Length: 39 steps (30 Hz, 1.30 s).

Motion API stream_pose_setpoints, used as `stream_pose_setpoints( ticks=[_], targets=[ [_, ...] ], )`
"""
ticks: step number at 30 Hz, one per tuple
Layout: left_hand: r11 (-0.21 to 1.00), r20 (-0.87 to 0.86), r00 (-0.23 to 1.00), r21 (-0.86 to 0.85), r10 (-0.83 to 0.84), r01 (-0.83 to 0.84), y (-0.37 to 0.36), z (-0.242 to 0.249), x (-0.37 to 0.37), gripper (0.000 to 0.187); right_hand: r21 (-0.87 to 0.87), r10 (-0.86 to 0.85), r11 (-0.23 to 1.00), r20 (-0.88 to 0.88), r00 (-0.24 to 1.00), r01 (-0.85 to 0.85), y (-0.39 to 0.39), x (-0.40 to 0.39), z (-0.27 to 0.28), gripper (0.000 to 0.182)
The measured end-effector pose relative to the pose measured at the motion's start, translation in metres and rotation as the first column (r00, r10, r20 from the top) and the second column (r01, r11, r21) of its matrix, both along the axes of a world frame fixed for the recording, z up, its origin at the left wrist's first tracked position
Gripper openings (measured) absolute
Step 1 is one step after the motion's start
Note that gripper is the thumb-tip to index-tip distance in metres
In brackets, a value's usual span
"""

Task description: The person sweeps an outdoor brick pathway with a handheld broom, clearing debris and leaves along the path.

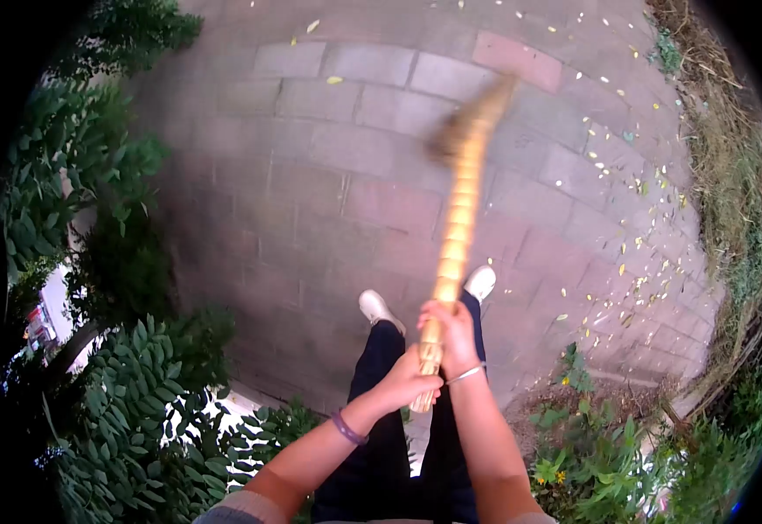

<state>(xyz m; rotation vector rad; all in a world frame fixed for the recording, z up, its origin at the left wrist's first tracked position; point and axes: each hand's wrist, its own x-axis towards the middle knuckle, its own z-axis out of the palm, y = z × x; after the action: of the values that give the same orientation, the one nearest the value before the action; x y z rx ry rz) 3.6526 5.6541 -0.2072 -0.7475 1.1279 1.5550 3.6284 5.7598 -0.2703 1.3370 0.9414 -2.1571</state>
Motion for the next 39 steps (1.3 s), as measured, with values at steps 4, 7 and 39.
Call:
stream_pose_setpoints(
  ticks=[4, 7, 39],
  targets=[
    [0.965, -0.071, 0.989, 0.219, -0.132, 0.145, 0.016, 0.012, -0.069, 0.035, -0.222, -0.410, 0.898, -0.104, 0.906, 0.381, 0.051, -0.045, 0.028, 0.035],
    [0.973, -0.165, 0.977, 0.161, -0.137, 0.164, 0.025, 0.035, -0.077, 0.036, -0.183, -0.309, 0.943, -0.164, 0.937, 0.279, 0.055, -0.067, 0.054, 0.035],
    [0.913, 0.066, 0.931, -0.231, 0.359, -0.336, -0.221, 0.071, -0.278, 0.031, -0.234, 0.428, 0.890, 0.131, 0.894, -0.392, -0.256, -0.316, 0.060, 0.025]
  ],
)
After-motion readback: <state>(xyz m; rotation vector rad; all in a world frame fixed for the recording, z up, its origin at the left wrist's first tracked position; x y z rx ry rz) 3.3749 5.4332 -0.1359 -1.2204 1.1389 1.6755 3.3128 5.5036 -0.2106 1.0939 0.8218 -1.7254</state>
